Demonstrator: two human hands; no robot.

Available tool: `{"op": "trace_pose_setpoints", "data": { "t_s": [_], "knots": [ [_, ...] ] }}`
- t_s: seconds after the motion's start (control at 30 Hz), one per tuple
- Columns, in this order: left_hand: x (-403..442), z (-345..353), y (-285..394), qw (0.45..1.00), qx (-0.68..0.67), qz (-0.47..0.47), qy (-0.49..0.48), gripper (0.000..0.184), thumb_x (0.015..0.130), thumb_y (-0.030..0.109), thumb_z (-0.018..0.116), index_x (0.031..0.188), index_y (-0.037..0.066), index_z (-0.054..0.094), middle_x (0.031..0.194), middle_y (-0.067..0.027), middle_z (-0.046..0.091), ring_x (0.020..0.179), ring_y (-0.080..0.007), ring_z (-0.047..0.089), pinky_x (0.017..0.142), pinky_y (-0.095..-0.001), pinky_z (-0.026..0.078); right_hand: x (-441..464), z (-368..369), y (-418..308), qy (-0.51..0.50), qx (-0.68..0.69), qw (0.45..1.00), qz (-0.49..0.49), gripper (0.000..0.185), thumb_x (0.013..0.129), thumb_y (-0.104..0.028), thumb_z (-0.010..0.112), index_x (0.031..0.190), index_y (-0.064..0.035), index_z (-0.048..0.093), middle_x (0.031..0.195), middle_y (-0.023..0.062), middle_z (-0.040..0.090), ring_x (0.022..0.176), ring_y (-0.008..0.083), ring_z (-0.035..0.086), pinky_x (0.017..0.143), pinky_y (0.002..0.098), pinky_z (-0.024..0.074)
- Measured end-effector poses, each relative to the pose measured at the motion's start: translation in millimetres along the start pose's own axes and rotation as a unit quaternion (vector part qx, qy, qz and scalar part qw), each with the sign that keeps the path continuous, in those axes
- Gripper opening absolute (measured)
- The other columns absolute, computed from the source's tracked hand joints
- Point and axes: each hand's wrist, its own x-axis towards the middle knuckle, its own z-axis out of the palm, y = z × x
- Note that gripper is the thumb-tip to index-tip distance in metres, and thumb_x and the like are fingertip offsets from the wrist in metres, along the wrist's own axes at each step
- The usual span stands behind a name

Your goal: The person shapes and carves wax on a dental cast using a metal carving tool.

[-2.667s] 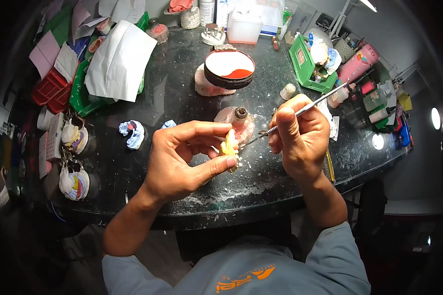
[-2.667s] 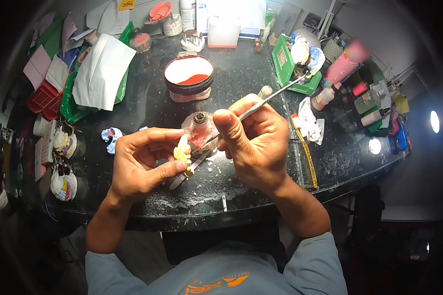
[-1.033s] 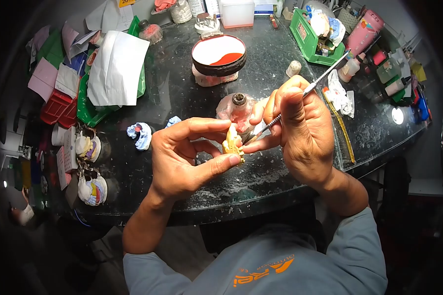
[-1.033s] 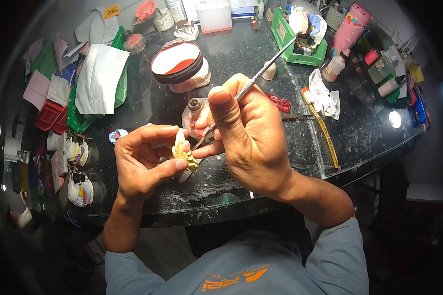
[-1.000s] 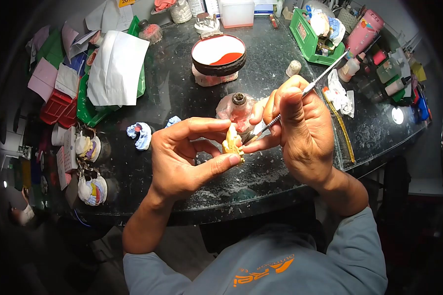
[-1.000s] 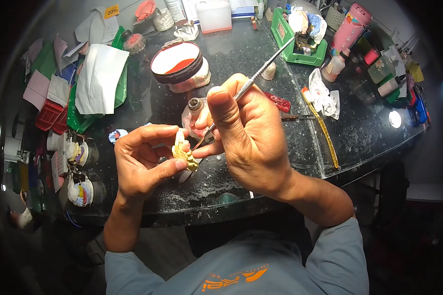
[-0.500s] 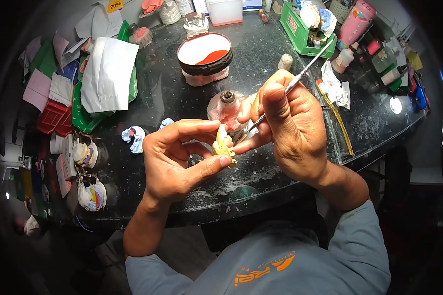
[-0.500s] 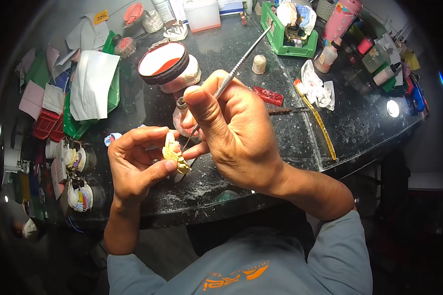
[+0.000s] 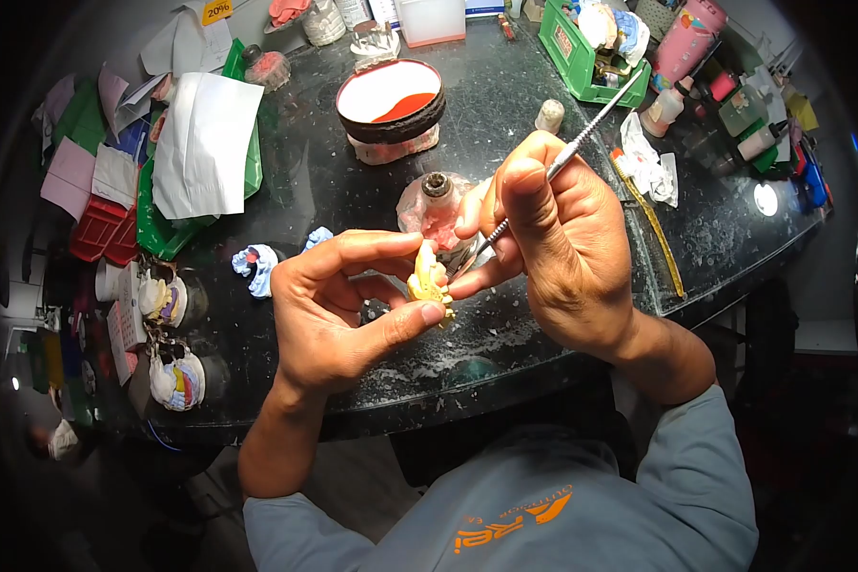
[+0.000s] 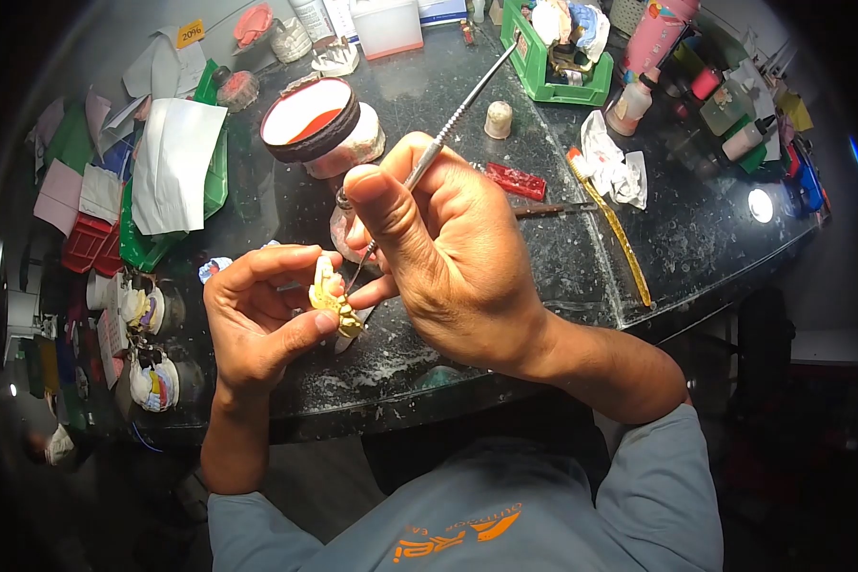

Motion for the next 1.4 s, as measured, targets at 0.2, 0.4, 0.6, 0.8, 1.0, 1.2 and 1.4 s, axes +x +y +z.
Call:
{"op": "trace_pose_setpoints", "data": {
  "t_s": [0.2,0.4,0.6,0.8,1.0,1.2,1.4],
  "knots": [
    [-0.4,0.1,-0.2,1.000,-0.002,-0.004,0.004,0.046,0.074,-0.009,0.081,0.118,-0.006,0.065,0.106,-0.0147,0.070,0.092,-0.0167,0.071,0.072,-0.0244,0.058,-0.4,0.3,0.6,0.006,-0.001,1.000,-0.006,0.033,0.101,-0.039,0.054,0.096,-0.0065,0.051,0.082,0.0005,0.057,0.068,0.0023,0.055,0.057,0.0200,0.0582],
    [-1.4,-3.5,0.9,1.000,0.022,-0.017,-0.013,0.046,0.074,-0.009,0.079,0.118,-0.008,0.063,0.111,-0.0189,0.067,0.103,-0.0226,0.069,0.087,-0.0366,0.060,-0.3,0.2,-0.1,0.009,-0.002,1.000,-0.009,0.035,0.101,-0.039,0.054,0.096,-0.0053,0.051,0.081,0.0009,0.057,0.068,0.0022,0.055,0.057,0.0201,0.0583],
    [-0.4,-0.1,0.3,1.000,0.002,-0.007,0.004,0.046,0.074,-0.008,0.081,0.118,-0.006,0.065,0.106,-0.0146,0.070,0.093,-0.0167,0.070,0.073,-0.0246,0.058,-0.1,-0.2,-2.2,0.005,-0.004,1.000,-0.003,0.036,0.102,-0.040,0.053,0.098,-0.0043,0.052,0.081,0.0007,0.057,0.068,0.0019,0.054,0.057,0.0198,0.0584],
    [-1.5,-2.9,1.9,1.000,0.012,-0.021,-0.009,0.047,0.074,-0.007,0.079,0.118,-0.008,0.063,0.111,-0.0191,0.067,0.102,-0.0227,0.069,0.087,-0.0367,0.060,0.0,-0.9,-2.9,0.000,0.000,1.000,-0.005,0.036,0.102,-0.040,0.052,0.098,-0.0043,0.052,0.080,0.0007,0.057,0.068,0.0018,0.054,0.057,0.0198,0.0584],
    [0.0,0.7,2.1,1.000,-0.001,-0.011,0.008,0.046,0.074,-0.008,0.081,0.118,-0.006,0.064,0.104,-0.0147,0.071,0.092,-0.0169,0.071,0.072,-0.0247,0.058,-0.2,-0.4,1.2,0.008,0.003,1.000,-0.012,0.035,0.102,-0.040,0.053,0.095,-0.0053,0.050,0.080,0.0010,0.057,0.068,0.0020,0.054,0.057,0.0199,0.0584],
    [0.2,1.5,3.4,1.000,-0.012,-0.016,0.009,0.047,0.075,-0.008,0.081,0.117,-0.007,0.063,0.102,-0.0154,0.071,0.091,-0.0172,0.071,0.073,-0.0248,0.059,0.5,-1.3,1.2,0.002,-0.004,1.000,-0.019,0.036,0.101,-0.040,0.053,0.094,-0.0054,0.050,0.080,0.0013,0.057,0.068,0.0020,0.054,0.057,0.0204,0.0587],
    [0.1,1.8,3.2,1.000,-0.016,-0.016,0.009,0.046,0.075,-0.008,0.081,0.117,-0.007,0.062,0.101,-0.0162,0.071,0.091,-0.0180,0.072,0.074,-0.0259,0.060,0.5,-1.3,1.6,0.009,-0.001,1.000,-0.015,0.038,0.101,-0.042,0.053,0.094,-0.0048,0.050,0.081,0.0019,0.057,0.067,0.0024,0.055,0.057,0.0208,0.0594]
  ]
}}
